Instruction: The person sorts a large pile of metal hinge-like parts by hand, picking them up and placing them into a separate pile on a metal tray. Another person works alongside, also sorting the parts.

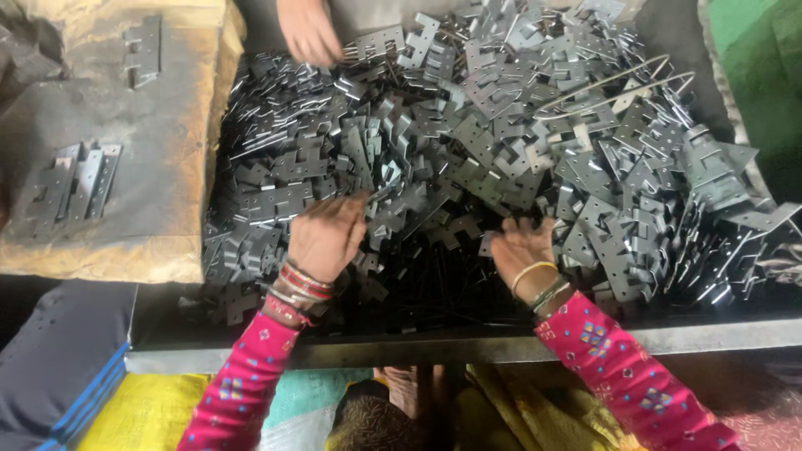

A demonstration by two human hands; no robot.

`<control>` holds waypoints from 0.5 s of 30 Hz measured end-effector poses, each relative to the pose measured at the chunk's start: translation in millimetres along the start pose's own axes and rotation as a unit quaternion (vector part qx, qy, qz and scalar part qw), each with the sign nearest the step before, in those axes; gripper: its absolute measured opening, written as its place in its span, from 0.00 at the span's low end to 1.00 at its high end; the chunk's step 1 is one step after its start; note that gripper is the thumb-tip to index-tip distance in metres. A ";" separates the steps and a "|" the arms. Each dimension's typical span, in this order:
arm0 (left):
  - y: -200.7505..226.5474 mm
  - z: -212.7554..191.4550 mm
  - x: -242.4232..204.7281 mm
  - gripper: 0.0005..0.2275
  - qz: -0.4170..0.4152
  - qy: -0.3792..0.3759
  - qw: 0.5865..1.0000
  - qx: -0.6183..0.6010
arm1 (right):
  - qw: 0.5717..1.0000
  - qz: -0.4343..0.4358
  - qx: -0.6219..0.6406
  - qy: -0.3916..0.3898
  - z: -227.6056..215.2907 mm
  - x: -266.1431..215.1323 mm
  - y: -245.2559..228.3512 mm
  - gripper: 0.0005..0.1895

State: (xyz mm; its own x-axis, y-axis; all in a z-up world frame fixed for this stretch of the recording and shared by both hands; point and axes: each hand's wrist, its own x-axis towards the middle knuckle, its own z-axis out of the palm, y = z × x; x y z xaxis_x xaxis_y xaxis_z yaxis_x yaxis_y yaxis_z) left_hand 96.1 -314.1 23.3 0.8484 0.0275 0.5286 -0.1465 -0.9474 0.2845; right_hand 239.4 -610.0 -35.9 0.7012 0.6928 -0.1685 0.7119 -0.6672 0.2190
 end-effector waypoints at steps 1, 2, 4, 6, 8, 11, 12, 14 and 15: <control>-0.5 -1.6 -2.4 0.13 -0.013 0.011 1.000 -0.012 | 0.999 -0.007 0.022 0.043 3.0 0.3 -1.7 0.10; -0.5 -1.1 -7.4 0.13 -0.050 0.025 0.997 -0.053 | 0.995 -0.016 0.041 0.086 6.3 -0.7 -2.5 0.12; -3.8 2.4 -17.7 0.12 -0.123 0.051 0.982 -0.136 | 0.999 -0.020 0.001 0.048 10.6 -0.9 -2.5 0.11; -8.1 7.7 -26.4 0.13 -0.198 0.059 0.951 -0.231 | 1.000 -0.009 -0.024 0.011 10.5 -0.8 -2.1 0.09; -10.3 16.2 -31.1 0.13 -0.261 0.065 0.894 -0.359 | 0.999 0.023 -0.034 -0.025 6.5 -0.3 -0.6 0.08; -8.0 30.9 -39.2 0.12 -0.334 0.068 0.763 -0.549 | 0.999 -0.011 -0.031 -0.016 -1.3 0.9 -2.3 0.07; -5.7 35.8 -40.7 0.12 -0.352 0.078 0.728 -0.583 | 0.999 -0.011 -0.031 -0.022 -4.7 2.1 -3.3 0.07; -4.5 41.0 -42.6 0.10 -0.375 0.083 0.671 -0.634 | 0.999 -0.013 -0.029 -0.035 -11.4 2.1 -3.9 0.08; -4.1 40.5 -45.5 0.10 -0.381 0.079 0.651 -0.652 | 1.000 -0.001 -0.008 -0.017 -14.5 1.0 -1.6 0.12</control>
State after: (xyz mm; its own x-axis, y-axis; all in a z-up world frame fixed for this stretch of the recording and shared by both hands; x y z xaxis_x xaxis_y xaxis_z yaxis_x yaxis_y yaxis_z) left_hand 78.7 -324.4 -34.4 0.8796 0.4609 -0.1177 -0.1072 0.4330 0.8950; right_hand 238.4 -604.3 -22.5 0.7009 0.6840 -0.2023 0.7128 -0.6610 0.2345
